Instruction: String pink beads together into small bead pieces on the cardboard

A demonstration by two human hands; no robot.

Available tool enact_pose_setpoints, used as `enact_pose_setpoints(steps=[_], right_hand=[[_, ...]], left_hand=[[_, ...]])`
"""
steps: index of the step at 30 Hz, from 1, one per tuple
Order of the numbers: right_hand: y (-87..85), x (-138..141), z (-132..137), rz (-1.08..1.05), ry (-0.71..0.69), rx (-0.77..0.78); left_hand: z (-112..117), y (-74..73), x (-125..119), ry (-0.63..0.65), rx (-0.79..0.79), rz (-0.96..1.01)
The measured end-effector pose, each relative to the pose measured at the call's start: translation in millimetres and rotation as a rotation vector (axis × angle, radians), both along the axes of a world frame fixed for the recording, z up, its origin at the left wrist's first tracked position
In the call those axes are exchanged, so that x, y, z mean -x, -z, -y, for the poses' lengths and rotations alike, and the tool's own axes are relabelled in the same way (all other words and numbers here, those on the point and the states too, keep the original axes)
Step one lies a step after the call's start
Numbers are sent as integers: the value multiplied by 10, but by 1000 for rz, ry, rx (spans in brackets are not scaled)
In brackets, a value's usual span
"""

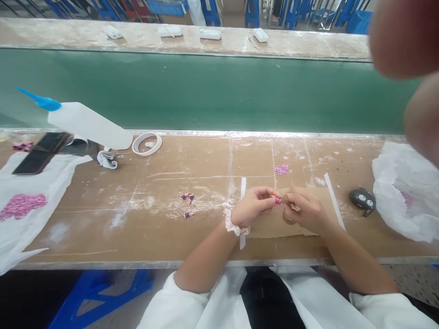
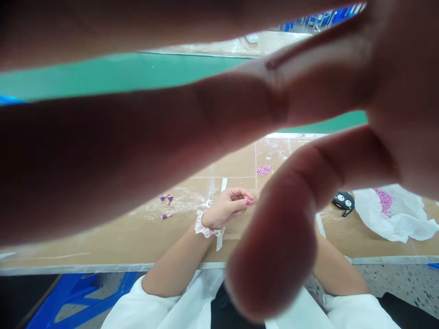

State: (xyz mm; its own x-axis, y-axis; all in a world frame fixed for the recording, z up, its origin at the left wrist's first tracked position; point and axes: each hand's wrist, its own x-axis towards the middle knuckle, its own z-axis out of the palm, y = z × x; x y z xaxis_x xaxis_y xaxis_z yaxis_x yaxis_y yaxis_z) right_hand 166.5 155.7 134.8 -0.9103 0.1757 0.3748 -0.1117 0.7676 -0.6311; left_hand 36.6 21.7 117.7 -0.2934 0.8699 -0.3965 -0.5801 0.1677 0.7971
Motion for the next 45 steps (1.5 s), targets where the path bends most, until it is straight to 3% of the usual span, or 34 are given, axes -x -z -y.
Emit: enact_pose_setpoints(steps=[4,10,16,22,30,45], right_hand=[[-19,1,23,-71,-30,50],[43,-16,44,-187,-18,72],[71,-32,2,-243,-28,-68],[-59,25,20,-271,-67,-126],[-105,15,-23,-291,-23,-151],[-28,49,-23,-252,-24,-211]], left_hand=[[8,7,26,47,-35,20],[20,66,-13,21,-150,67],[16,26,-40,-9,-194,60],[2,-26,-47,13,-249,146],[-39,-45,45,-230,-283,383],[-32,-2,31,-223,-230,265]])
